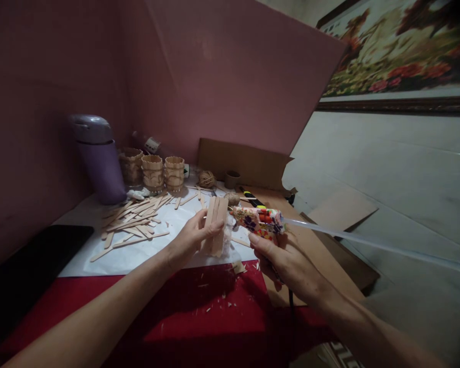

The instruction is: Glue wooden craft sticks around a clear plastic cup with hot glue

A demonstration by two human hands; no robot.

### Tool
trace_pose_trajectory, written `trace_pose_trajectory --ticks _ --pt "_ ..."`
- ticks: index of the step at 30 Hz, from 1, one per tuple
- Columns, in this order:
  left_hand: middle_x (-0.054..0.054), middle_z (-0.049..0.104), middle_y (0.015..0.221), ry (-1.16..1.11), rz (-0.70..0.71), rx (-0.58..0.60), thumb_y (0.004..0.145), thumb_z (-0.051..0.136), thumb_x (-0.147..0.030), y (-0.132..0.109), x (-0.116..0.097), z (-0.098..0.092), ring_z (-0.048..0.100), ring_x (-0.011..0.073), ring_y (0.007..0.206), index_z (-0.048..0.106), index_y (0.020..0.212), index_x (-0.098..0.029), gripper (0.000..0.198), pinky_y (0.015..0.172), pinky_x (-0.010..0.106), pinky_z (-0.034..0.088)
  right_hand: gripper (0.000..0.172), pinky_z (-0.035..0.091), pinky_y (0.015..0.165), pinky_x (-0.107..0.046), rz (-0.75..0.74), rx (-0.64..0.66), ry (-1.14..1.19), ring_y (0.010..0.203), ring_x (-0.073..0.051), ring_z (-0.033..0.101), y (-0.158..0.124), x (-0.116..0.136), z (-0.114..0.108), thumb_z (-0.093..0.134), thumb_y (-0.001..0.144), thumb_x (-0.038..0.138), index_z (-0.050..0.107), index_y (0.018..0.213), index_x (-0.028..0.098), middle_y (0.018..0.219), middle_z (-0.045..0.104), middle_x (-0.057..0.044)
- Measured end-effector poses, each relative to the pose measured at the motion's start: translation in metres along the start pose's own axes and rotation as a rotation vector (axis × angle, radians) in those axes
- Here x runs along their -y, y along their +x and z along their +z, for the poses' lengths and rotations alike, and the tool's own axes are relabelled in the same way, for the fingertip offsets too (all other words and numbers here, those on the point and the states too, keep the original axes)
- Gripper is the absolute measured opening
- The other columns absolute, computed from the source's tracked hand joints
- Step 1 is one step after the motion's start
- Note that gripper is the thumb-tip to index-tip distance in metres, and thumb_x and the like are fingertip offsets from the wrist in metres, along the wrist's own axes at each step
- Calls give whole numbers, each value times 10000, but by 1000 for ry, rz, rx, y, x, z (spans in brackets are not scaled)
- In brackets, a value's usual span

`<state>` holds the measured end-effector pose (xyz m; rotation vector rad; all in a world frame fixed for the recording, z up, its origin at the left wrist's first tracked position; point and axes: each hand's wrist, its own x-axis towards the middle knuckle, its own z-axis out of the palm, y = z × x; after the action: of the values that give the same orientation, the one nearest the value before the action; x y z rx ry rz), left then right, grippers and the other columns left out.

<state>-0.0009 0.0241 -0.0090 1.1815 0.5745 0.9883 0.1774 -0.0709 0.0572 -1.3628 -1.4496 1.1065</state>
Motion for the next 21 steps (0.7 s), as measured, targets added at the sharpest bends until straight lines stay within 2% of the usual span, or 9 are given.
trace_pose_trajectory --ticks 3,7,11,16,21 --pt "97 629 1061 -6 -5 4 752 776 -466 0 0 0 610 206 858 557 1197 -150 588 736 324 484 376 389 450 -258 -2 -41 1 456 -131 428 0 0 0 632 852 531 545 634 238 447 398 50" --pt "108 627 1067 -6 -4 2 753 775 -464 -1 0 1 607 213 876 573 1178 -148 567 731 319 484 403 285 364 -231 -9 -20 13 381 -89 331 0 -2 1 634 850 536 517 610 234 425 373 66" --pt "99 627 1029 -15 -11 -14 720 798 -468 -1 -2 2 609 213 854 574 1158 -147 588 730 328 488 417 235 335 -227 2 -8 1 355 -77 293 0 -3 0 616 863 528 508 587 236 410 377 64" --pt "80 638 935 -34 -22 -18 708 808 -462 -1 -4 3 619 205 790 576 1147 -152 585 722 335 486 403 268 359 -235 -2 -13 5 372 -91 325 1 -5 0 626 857 527 527 597 236 413 374 62" --pt "87 641 976 -33 -12 -12 723 800 -456 0 -1 1 622 201 809 580 1140 -152 561 731 327 492 387 362 438 -256 10 -28 -4 432 -126 414 0 -5 0 631 851 526 557 608 233 420 382 52"
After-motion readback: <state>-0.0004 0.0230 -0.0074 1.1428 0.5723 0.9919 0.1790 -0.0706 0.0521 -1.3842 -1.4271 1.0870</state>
